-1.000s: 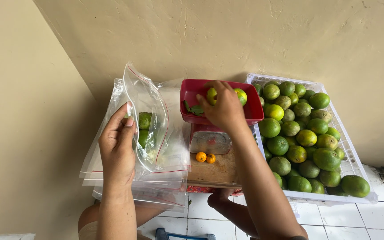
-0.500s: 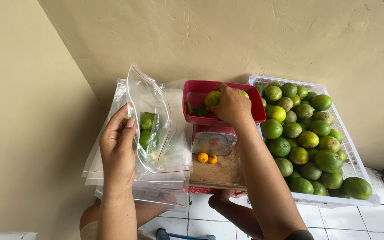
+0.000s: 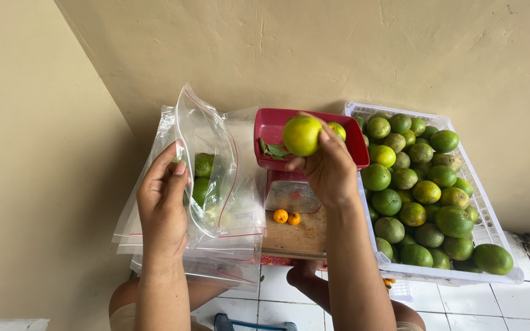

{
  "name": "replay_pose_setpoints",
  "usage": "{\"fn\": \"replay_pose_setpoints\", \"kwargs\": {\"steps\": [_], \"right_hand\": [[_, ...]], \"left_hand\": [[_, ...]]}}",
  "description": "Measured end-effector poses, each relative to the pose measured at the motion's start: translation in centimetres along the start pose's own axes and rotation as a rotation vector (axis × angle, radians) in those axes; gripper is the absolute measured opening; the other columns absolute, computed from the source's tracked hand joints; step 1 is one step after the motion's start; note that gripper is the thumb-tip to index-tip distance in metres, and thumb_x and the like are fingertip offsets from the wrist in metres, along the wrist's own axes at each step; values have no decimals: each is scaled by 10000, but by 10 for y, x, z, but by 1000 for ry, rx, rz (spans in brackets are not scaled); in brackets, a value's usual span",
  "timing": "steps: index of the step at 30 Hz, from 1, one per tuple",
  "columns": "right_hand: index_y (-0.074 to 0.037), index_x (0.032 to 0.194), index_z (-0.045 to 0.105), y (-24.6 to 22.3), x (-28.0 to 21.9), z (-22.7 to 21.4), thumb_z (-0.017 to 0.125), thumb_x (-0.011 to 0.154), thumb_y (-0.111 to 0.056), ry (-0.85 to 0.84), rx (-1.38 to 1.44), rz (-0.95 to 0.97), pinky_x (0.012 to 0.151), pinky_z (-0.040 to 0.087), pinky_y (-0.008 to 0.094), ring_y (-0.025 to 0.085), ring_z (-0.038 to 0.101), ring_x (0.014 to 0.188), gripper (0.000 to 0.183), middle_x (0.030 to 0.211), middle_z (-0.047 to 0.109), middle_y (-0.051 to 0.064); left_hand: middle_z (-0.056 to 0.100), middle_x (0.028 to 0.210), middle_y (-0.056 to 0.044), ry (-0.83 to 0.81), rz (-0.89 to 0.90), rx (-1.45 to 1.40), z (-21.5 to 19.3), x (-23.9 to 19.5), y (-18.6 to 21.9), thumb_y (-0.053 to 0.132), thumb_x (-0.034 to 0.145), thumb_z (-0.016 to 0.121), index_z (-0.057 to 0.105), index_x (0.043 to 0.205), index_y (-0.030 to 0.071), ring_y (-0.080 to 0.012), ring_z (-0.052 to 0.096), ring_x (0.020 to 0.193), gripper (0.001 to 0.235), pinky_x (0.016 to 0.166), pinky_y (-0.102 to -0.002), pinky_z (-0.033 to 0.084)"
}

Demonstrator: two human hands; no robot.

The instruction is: The person sorts green citrus fruits from a white crate into a red weighing tray, then transfers them into a clear plastic bag. The person handles the fruits by hand, placing them into the tray and bag without using any tools.

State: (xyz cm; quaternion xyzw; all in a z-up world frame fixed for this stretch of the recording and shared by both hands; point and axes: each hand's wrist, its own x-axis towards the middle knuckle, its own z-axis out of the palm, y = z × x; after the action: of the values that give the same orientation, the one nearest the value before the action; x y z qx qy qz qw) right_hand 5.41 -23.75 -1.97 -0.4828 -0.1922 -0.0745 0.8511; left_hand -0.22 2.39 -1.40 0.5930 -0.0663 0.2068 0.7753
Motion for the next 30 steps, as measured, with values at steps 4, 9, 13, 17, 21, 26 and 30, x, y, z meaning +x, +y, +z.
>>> {"fn": "replay_pose_setpoints", "kwargs": {"steps": [4,9,13,17,21,26,30], "right_hand": [[2,1521,343,-7,-10,22,349,1065,-343,68,90,65,453,633,281,252,747,694,572,1285,560,353],[-3,1486,335,-2,-11,31,317,1055,-517,126,22,93,430,468,201,122,590,577,671,1160,590,306],[1,1430,319,15,-15,18,663,983,-253,74,-114,34,456,449,227,111,520,586,619,1077,568,244],[50,1324,471,19,-14,26,721,950,-183,53,-286,34,435,453,232,138,560,557,506,900,592,180],[91,1282,563,25,-9,42,714,947,-259,-28,-368,15,436,542,269,170,613,555,507,842,631,205],[52,1359,573,32,-7,82,788,866,-195,-192,-476,25,707,594,375,240,624,827,592,1041,657,217],[-63,1385,529,40,-8,115,928,658,-171,-213,-887,79,743,559,401,322,663,820,837,1076,726,211]], "left_hand": [[506,824,-57,0,-13,-9,1,-2,1,76,1010,549,576,1417,-5,-104,487,812,415,810,-255,427],[501,823,-58,1,-18,-2,3,-3,2,73,1012,542,576,1416,-1,-107,484,811,412,814,-254,427],[505,830,-57,2,-10,2,1,-2,2,73,1012,541,573,1418,-5,-104,486,815,415,816,-253,429],[509,825,-62,9,6,-7,-3,-1,2,79,1014,550,580,1413,-3,-105,481,809,409,813,-259,434],[491,806,-52,13,21,-25,-7,0,3,69,1008,550,590,1399,-15,-104,463,797,402,817,-259,438],[482,802,-45,19,31,-16,-7,0,11,69,1001,555,603,1388,-14,-99,460,792,398,807,-250,440],[484,810,-32,50,44,-10,-10,0,18,75,998,562,612,1381,-5,-87,458,794,395,808,-243,442]]}}
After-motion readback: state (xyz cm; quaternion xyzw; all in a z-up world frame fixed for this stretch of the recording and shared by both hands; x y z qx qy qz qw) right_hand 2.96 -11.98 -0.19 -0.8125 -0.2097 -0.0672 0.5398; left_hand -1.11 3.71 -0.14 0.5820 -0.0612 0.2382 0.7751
